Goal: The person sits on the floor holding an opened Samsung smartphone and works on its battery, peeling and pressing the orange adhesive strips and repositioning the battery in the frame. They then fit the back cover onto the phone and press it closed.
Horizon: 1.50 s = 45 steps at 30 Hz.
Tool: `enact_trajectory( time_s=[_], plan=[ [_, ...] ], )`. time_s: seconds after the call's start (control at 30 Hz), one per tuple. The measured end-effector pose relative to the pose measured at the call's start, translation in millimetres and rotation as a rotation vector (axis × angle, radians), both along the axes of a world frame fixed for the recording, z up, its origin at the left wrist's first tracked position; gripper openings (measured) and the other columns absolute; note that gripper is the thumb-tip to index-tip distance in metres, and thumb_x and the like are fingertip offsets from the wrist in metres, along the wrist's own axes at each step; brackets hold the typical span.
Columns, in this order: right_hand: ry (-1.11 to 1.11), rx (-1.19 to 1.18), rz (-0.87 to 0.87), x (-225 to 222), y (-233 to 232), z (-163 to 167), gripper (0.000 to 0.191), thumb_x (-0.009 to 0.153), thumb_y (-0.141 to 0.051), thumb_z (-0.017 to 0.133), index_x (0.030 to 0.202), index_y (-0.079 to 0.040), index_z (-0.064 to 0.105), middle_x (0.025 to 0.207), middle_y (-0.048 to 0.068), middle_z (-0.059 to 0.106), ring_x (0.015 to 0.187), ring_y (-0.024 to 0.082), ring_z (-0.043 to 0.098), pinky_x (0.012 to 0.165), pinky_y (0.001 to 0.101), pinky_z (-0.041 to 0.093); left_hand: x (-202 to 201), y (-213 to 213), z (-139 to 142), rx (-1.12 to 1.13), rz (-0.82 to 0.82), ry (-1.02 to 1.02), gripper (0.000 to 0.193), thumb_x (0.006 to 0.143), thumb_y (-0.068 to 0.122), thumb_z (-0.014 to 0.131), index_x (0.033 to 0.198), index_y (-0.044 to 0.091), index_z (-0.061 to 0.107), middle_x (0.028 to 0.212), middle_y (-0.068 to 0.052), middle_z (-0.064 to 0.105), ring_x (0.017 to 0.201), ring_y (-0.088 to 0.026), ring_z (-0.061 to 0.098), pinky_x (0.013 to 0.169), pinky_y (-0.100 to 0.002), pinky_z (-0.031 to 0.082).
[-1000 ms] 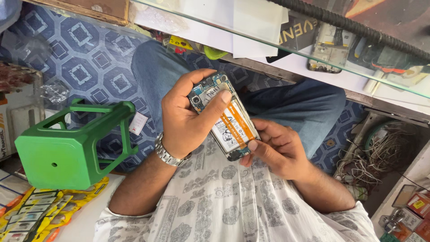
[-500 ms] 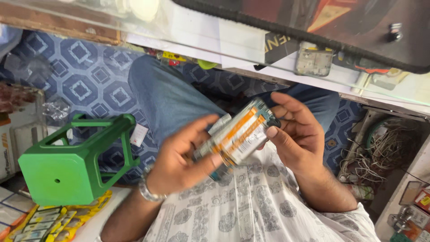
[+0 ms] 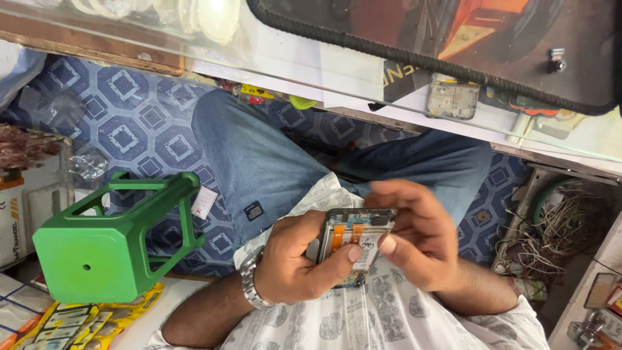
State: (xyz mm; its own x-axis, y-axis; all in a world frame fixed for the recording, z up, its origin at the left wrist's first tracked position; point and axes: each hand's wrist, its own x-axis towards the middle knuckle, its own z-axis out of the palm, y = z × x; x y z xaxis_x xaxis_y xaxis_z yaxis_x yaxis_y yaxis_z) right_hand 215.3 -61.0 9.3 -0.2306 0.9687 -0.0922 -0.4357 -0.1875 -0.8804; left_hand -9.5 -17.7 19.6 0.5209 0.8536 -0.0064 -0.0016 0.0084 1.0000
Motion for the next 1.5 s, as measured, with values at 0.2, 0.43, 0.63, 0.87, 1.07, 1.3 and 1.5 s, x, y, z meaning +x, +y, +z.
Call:
enact_trajectory(
  time_s=[0.2,0.43,0.63,0.87,1.07,1.3,1.5],
  plan=[
    [-0.09,-0.185,0.352,-11,1,-17,0.028,0.102,-0.004,0.066,0.128,0.006,0.063,0.114,0.015,0.074,0.095,0.015,0.074,0.079,0.0299,0.066,0,3,2,0.098,0.183,0.026,0.018,0.092,0.01,0.077,0.101,-0.001,0.067,0.085,-0.009,0.071,0.07,-0.011,0.066,0.062,-0.027,0.052],
    [-0.595,0.242,0.219,-8,-2,-25,0.017,0.094,-0.006,0.075,0.109,-0.002,0.069,0.077,0.004,0.073,0.061,0.008,0.069,0.051,0.0249,0.049,2,9,4,0.063,0.169,-0.118,0.023,0.095,0.008,0.072,0.113,-0.002,0.06,0.097,-0.011,0.073,0.09,-0.019,0.073,0.08,-0.031,0.06],
    [-0.606,0.291,0.183,-10,-5,-25,0.018,0.094,-0.005,0.075,0.11,-0.003,0.067,0.077,0.003,0.07,0.061,0.01,0.067,0.051,0.026,0.048,1,7,2,0.119,0.127,-0.149,0.022,0.1,0.005,0.072,0.117,-0.001,0.06,0.108,-0.016,0.073,0.095,-0.021,0.074,0.08,-0.03,0.06],
    [-0.581,0.304,0.202,-10,-2,-21,0.021,0.094,-0.007,0.076,0.115,-0.004,0.069,0.082,0.003,0.072,0.063,0.009,0.069,0.053,0.025,0.049,2,6,3,0.15,0.125,-0.154,0.021,0.098,0.004,0.071,0.115,-0.001,0.061,0.106,-0.017,0.072,0.092,-0.02,0.075,0.081,-0.031,0.062],
    [-0.575,0.301,0.214,-8,-1,-18,0.023,0.095,-0.009,0.075,0.118,-0.005,0.071,0.088,0.005,0.076,0.068,0.011,0.073,0.059,0.0249,0.054,2,6,7,0.135,0.114,-0.156,0.021,0.1,0.004,0.069,0.117,-0.003,0.061,0.108,-0.018,0.073,0.093,-0.021,0.075,0.082,-0.031,0.062],
    [-0.557,0.279,0.218,-7,-8,-22,0.022,0.094,-0.009,0.075,0.116,-0.004,0.071,0.083,0.003,0.076,0.069,0.011,0.074,0.059,0.0256,0.055,3,4,13,0.141,0.125,-0.16,0.02,0.099,0.002,0.068,0.116,-0.004,0.059,0.105,-0.017,0.071,0.086,-0.018,0.073,0.075,-0.029,0.061],
    [-0.551,0.286,0.241,-3,-9,-23,0.021,0.096,-0.008,0.073,0.116,-0.004,0.07,0.084,0.003,0.076,0.072,0.011,0.075,0.061,0.0265,0.056,6,4,15,0.143,0.147,-0.167,0.02,0.097,0.0,0.069,0.114,-0.005,0.06,0.101,-0.017,0.07,0.08,-0.017,0.071,0.069,-0.027,0.058]
  ],
)
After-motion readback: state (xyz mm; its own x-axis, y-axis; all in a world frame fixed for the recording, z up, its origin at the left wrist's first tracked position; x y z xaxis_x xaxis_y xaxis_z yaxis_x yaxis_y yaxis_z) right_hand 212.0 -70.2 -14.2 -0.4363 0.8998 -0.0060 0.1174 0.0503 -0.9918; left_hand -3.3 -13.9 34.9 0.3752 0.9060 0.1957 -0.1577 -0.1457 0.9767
